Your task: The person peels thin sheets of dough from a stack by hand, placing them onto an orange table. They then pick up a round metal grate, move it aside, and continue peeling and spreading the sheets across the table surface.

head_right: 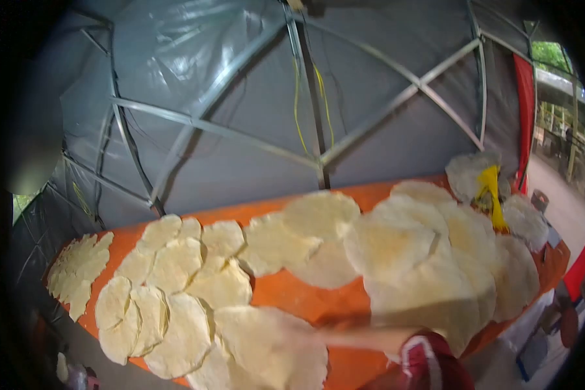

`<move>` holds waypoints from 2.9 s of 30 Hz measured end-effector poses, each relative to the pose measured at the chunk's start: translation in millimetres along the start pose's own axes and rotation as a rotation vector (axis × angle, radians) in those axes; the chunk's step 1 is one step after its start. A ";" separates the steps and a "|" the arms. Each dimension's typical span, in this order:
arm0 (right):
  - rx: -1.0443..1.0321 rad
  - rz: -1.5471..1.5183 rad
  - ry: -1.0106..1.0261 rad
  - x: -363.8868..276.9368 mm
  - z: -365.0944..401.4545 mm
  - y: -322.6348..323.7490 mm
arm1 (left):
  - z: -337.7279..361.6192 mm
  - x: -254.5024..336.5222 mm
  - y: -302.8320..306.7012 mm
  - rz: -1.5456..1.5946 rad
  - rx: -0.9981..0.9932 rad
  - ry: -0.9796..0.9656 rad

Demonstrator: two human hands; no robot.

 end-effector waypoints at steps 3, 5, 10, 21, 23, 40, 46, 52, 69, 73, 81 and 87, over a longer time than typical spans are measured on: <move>-0.185 -0.185 0.107 -134.9 13.1 -87.9 | -22.3 2.1 6.1 0.186 0.083 0.042; 0.030 -0.197 0.131 -160.7 4.3 -73.4 | -40.2 -1.4 23.5 0.360 -0.058 0.014; 0.263 -1.290 0.250 -4.3 -46.0 -65.2 | -33.5 3.5 -57.1 0.088 -0.101 -0.092; 1.608 -0.908 -0.707 287.2 162.5 181.0 | -57.4 -10.2 -18.9 -0.079 0.114 -0.015; 1.366 -0.985 -0.997 321.9 165.8 137.6 | -67.4 -17.8 -19.6 -0.126 0.123 0.007; 0.228 0.424 -0.700 362.8 -85.6 80.0 | -87.4 -36.5 -21.9 -0.242 0.440 0.091; 0.172 0.526 -0.337 248.3 -84.6 178.7 | -132.5 -41.7 -96.2 -0.417 0.166 0.076; -0.133 0.120 0.184 76.0 -5.9 112.5 | -199.8 -68.2 -150.3 -0.244 -0.167 0.109; 0.280 -0.523 -0.136 109.0 2.1 -25.5 | -211.1 -96.8 -92.8 -0.420 0.060 -0.049; 0.199 -1.130 -0.561 152.9 18.5 87.5 | -187.3 -29.0 -94.4 -0.413 -0.044 -0.040; 0.521 -0.614 -0.862 192.1 145.2 213.1 | -166.4 113.3 -5.5 -0.695 0.176 -0.020; 0.525 0.384 -1.064 222.3 223.8 130.7 | -131.8 121.1 37.9 -0.344 -0.050 0.214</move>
Point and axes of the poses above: each hand's wrist, its own z-axis away from the middle knuckle, its own y-axis out of the back of the hand, x = y × z, the point moved 3 cm from there along -z, towards the middle knuckle, and after that the axes turned 4 degrees about z, right-handed, at the moved point
